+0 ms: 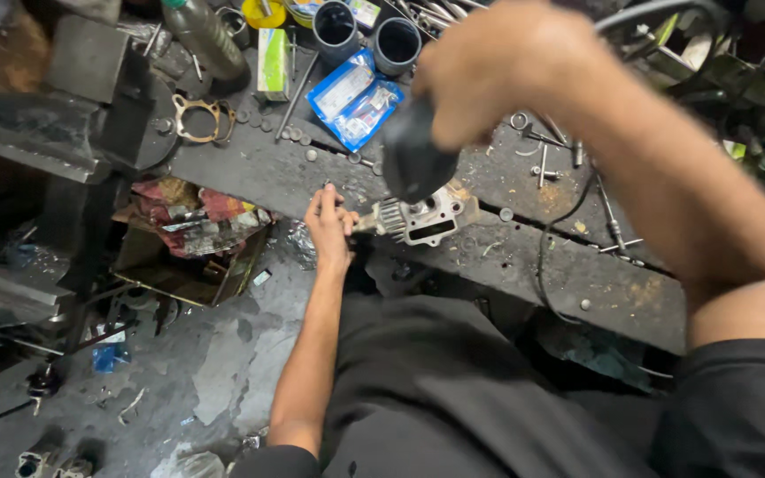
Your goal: The person uses a hammer to tap a gear onto a shaft, then uses a power drill to grind the surface of an engine casing. The person holds the casing with one hand while operating the drill with the other.
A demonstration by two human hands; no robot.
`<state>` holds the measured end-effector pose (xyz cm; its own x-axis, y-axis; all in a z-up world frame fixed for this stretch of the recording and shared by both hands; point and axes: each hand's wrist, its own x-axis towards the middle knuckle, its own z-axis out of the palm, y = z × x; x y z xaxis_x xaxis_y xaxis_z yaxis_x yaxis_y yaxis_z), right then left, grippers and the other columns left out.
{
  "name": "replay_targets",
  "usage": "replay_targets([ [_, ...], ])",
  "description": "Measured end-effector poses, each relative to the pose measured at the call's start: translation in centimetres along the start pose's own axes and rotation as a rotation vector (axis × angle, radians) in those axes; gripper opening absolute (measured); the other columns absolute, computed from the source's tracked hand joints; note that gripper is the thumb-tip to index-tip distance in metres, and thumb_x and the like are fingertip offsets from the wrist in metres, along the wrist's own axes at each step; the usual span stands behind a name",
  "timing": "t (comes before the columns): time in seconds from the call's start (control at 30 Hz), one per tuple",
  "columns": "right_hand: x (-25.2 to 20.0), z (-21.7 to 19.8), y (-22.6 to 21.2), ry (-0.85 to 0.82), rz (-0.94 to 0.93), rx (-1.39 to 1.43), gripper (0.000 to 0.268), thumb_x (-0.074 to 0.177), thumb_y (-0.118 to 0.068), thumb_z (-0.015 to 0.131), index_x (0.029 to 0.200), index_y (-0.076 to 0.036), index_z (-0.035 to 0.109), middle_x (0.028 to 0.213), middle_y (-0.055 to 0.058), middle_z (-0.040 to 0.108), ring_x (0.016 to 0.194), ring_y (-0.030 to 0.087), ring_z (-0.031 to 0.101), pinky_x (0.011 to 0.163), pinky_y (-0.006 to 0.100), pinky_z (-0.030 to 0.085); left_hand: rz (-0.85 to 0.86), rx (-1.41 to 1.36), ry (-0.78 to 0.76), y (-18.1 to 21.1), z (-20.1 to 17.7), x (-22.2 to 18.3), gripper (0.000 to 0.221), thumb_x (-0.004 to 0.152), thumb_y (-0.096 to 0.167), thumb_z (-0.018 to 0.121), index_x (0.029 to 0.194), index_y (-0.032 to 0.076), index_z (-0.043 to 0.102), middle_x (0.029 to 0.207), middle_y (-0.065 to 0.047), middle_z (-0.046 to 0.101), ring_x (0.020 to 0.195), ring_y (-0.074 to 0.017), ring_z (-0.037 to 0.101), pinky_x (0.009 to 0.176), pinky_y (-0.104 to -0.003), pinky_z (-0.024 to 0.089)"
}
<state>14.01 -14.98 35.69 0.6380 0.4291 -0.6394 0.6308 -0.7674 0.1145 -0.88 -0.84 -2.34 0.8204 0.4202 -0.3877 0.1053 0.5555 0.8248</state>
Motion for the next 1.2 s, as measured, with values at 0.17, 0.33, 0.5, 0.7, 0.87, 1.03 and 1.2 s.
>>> replay_targets([
  [0.17, -6.3, 3.4, -3.6, 0.197, -0.211, -0.095, 0.023, 0.064, -0.028, 0.072, 0.078, -0.010, 0.075, 0.076, 0.015, 0.071, 0.076, 0.035, 0.070, 0.064, 0.046, 0.053, -0.042, 0.031, 0.029, -0.2, -0.2, 0.2, 0.036, 0.103, 0.037, 0.056, 0.085, 0.005, 0.055, 0.052, 0.001, 0.036, 0.040, -0.0102, 0.038, 0.052, -0.031, 0.048],
  [0.33, -10.4, 7.7, -2.6, 0.156, -0.058, 0.093, 0.053, 0.062, -0.024, 0.071, 0.114, -0.012, 0.066, 0.073, 0.016, 0.069, 0.069, 0.039, 0.069, 0.063, 0.049, 0.051, -0.079, -0.031, 0.000, -0.2, -0.3, 0.5, 0.035, 0.104, 0.035, 0.057, 0.086, 0.005, 0.055, 0.052, 0.003, 0.033, 0.039, -0.0082, 0.033, 0.053, -0.031, 0.049],
  [0.5, -12.6, 12.5, -1.5, 0.076, 0.183, 0.272, 0.084, 0.061, -0.026, 0.071, 0.144, -0.023, 0.057, 0.081, 0.012, 0.074, 0.076, 0.034, 0.072, 0.066, 0.047, 0.054, -0.041, 0.014, -0.028, -0.3, -0.3, 0.5, 0.036, 0.105, 0.033, 0.056, 0.084, 0.004, 0.054, 0.056, 0.002, 0.039, 0.041, -0.0099, 0.039, 0.048, -0.029, 0.041],
  [0.7, -10.6, 16.4, 4.4, 0.155, 0.243, 0.619, 0.070, 0.059, -0.018, 0.077, 0.128, -0.024, 0.068, 0.083, 0.014, 0.078, 0.075, 0.031, 0.075, 0.072, 0.043, 0.058, -0.045, 0.044, -0.049, -0.3, -0.8, 0.9, 0.036, 0.105, 0.032, 0.055, 0.083, 0.004, 0.053, 0.055, 0.000, 0.041, 0.041, -0.0107, 0.043, 0.044, -0.027, 0.035],
  [0.87, -5.2, 14.5, 10.3, -0.094, 0.212, 0.839, 0.048, 0.055, -0.010, 0.086, 0.102, -0.007, 0.076, 0.086, 0.010, 0.076, 0.078, 0.026, 0.073, 0.069, 0.043, 0.059, -0.049, -0.005, -0.049, -0.9, -1.1, 1.1, 0.036, 0.106, 0.030, 0.055, 0.082, 0.003, 0.053, 0.061, 0.001, 0.045, 0.043, -0.0105, 0.044, 0.044, -0.028, 0.036],
  [1.03, -1.1, 7.0, 9.3, -0.120, 0.093, 0.450, 0.064, 0.052, -0.011, 0.083, 0.115, -0.012, 0.074, 0.085, 0.012, 0.079, 0.080, 0.028, 0.071, 0.070, 0.042, 0.057, 0.019, 0.007, -0.055, -0.7, -0.8, 0.9, 0.028, 0.105, 0.028, 0.056, 0.092, 0.003, 0.057, 0.056, 0.002, 0.037, 0.041, -0.0087, 0.037, 0.050, -0.029, 0.045],
  [1.2, 0.8, -0.6, 2.4, -0.128, 0.112, 0.083, 0.056, 0.058, -0.013, 0.078, 0.114, -0.015, 0.078, 0.086, 0.015, 0.074, 0.083, 0.030, 0.070, 0.072, 0.044, 0.056, 0.026, -0.010, -0.043, 0.4, -0.3, 0.4, 0.023, 0.105, 0.025, 0.055, 0.103, 0.003, 0.060, 0.057, 0.002, 0.039, 0.042, -0.0082, 0.036, 0.052, -0.030, 0.047],
])
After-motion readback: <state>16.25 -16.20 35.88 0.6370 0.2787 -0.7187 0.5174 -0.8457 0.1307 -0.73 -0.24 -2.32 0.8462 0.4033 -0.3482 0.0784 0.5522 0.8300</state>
